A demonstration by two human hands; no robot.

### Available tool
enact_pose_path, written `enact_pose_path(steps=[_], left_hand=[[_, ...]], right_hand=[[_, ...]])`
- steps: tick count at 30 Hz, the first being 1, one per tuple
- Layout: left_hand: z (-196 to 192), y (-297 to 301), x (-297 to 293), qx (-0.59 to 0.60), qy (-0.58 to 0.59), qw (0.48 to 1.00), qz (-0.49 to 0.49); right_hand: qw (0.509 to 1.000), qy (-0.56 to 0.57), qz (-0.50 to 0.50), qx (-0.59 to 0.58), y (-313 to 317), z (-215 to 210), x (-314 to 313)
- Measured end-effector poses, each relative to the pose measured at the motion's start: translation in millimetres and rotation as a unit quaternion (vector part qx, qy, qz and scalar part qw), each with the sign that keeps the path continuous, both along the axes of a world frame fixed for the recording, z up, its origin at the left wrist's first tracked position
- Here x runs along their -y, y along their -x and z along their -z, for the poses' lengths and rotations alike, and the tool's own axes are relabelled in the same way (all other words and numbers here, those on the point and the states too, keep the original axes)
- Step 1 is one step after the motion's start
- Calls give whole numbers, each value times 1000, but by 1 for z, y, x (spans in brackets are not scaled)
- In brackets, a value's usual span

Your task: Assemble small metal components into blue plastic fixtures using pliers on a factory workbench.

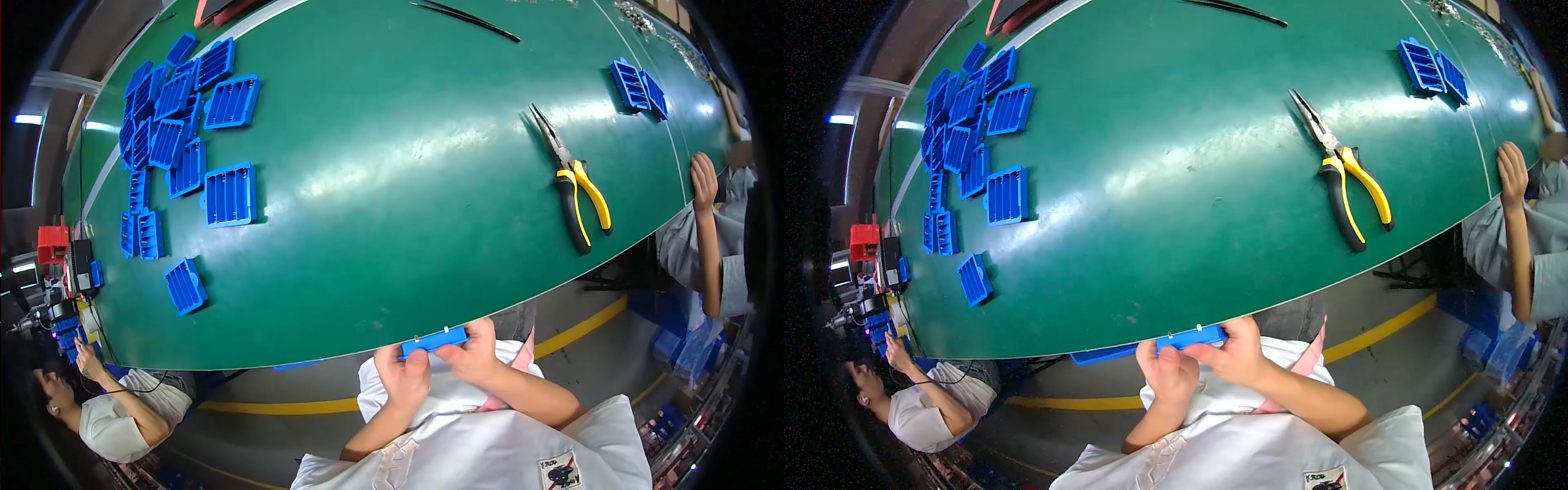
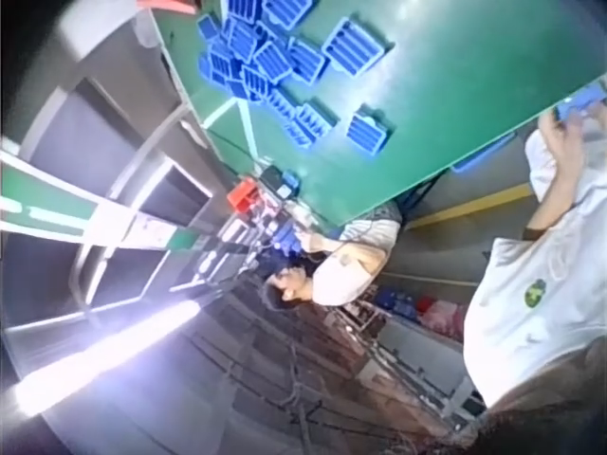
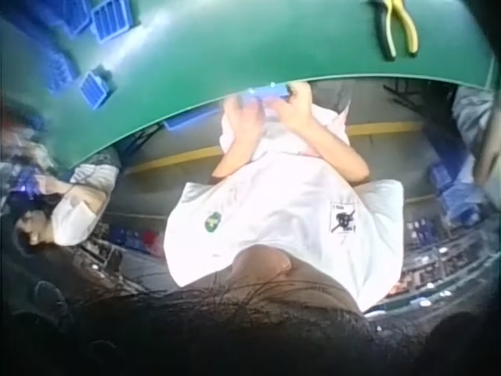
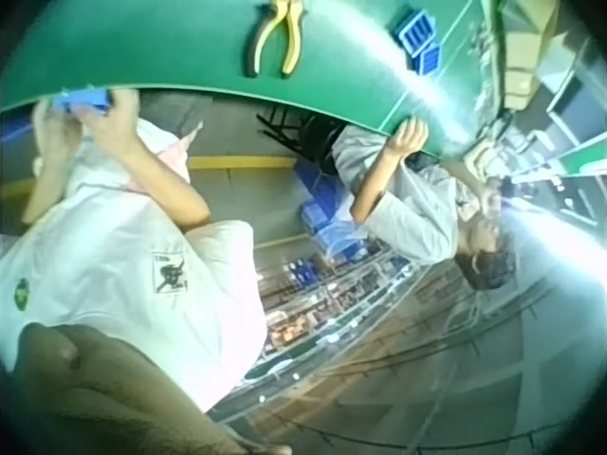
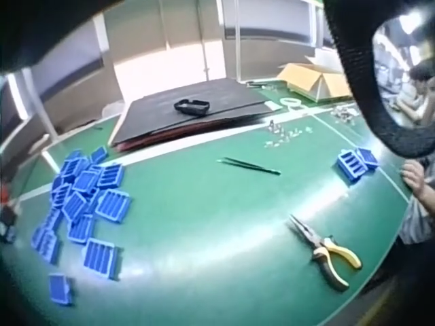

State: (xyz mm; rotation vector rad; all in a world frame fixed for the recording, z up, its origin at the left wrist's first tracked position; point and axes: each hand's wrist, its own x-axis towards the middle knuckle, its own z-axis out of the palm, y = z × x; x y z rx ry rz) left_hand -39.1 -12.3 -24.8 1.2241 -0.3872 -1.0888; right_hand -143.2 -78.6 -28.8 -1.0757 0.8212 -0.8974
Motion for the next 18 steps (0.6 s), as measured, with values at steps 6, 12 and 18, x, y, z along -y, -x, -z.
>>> enact_pose_path(steps=[6,12,18], left_hand=[[-3,8,9,56,-37,996,-52],[2,4,-17,44,-9,999,2],[3,-9,-24,80,11,994,78]], right_hand=[[996,50,43,-54,-5,3,-5],[995,74,-69,-6,8,-2,0],[996,-10,-86,17,13,-17,-2]])
